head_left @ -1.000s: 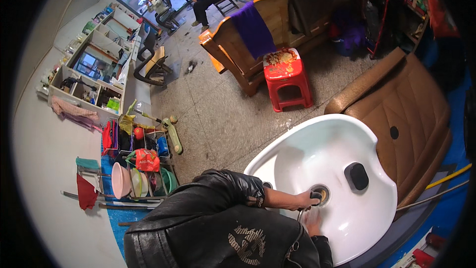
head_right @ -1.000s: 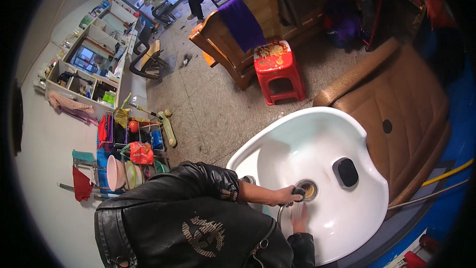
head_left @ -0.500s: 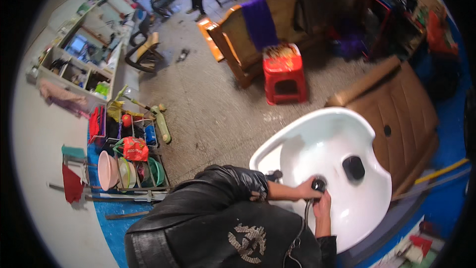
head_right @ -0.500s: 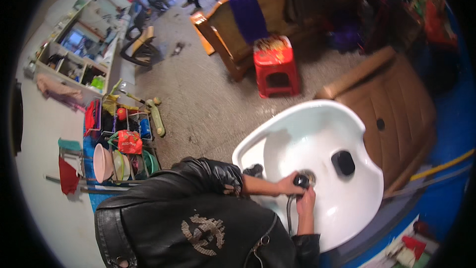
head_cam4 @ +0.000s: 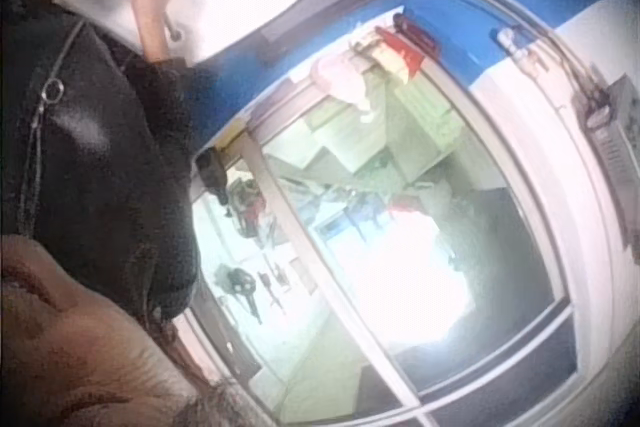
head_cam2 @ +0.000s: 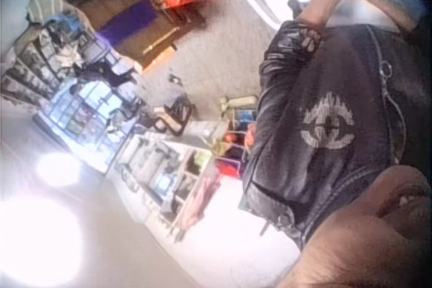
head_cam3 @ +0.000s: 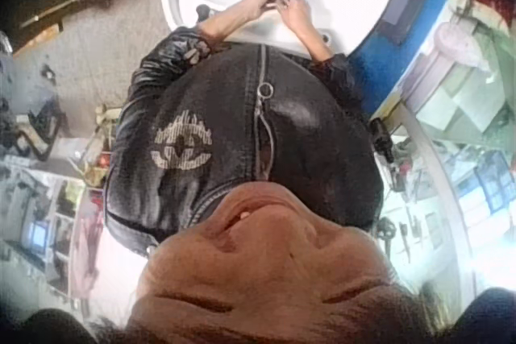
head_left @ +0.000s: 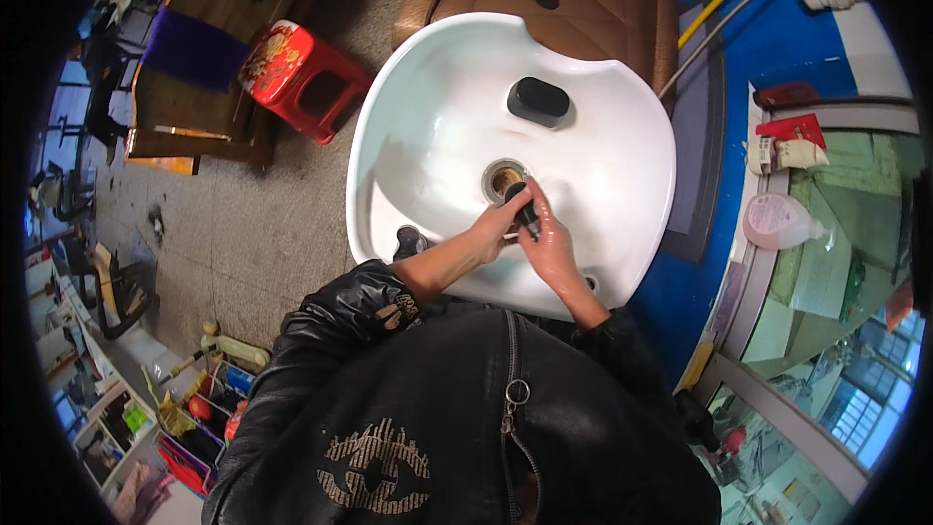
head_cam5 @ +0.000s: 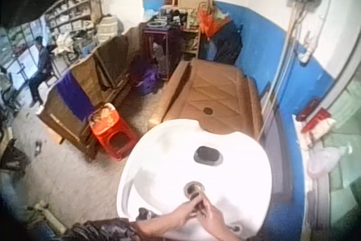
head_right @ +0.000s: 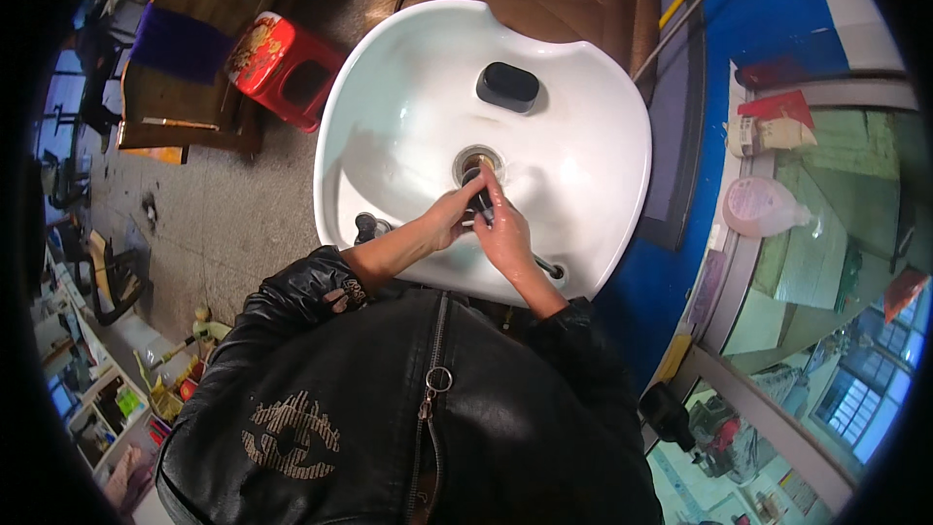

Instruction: The person cleans a hairdressing sink and associated tools. They rinse a black cap and a metal tool under running water, wipe the sink basin with a cloth, and rinse the basin with a handheld shower head. The person also places a small item into a blue container on a nearby shelf.

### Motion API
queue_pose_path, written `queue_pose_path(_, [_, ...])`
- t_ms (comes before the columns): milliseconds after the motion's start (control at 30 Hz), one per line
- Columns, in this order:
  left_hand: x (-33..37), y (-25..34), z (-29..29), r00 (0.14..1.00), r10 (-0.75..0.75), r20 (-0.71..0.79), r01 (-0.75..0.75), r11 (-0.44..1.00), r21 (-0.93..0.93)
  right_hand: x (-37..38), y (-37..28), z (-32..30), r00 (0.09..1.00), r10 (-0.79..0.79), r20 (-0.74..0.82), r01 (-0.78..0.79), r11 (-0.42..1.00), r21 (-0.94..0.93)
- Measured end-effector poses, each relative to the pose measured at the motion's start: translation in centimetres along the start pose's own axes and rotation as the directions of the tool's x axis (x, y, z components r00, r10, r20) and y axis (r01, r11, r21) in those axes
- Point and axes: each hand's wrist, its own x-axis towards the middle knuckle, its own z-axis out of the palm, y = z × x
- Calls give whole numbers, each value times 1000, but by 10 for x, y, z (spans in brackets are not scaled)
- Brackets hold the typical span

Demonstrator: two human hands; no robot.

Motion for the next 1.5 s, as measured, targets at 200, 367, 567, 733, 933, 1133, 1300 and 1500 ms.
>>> queue_pose_path(200, [14, -20, -9, 934, -89, 346, 195, 939, -284, -38, -42, -24, 991, 135, -3, -127, 939, 321])
queue_pose_path(367, [27, -27, -2, 989, 51, 138, -32, 990, -137, -57, -60, -12, 991, 108, -74, -70, 915, 397])
queue_pose_path(567, [-14, 6, -30, 911, 310, 270, -407, 773, 487, -58, -44, -3, 984, 80, -156, -16, 927, 375])
queue_pose_path(733, [-81, 27, -76, 586, 569, 577, -618, -147, 772, -76, -18, -10, 937, 98, -336, -114, 993, -30])
queue_pose_path(933, [-76, 20, -99, 495, 642, 586, -579, -259, 773, -95, 70, -8, 936, 166, -312, -244, 941, -233])
queue_pose_path(1133, [-64, 38, -93, 683, 570, 456, -392, -241, 888, -106, 116, -3, 870, 297, -393, -422, 861, -283])
queue_pose_path(1300, [-52, 32, -68, 813, 368, 451, -443, -111, 890, -66, 49, 1, 892, 304, -334, -289, 953, 95])
queue_pose_path(1500, [-25, 14, -28, 764, 395, 510, -636, 332, 696, -10, -2, 19, 934, 341, 104, -288, 552, 782])
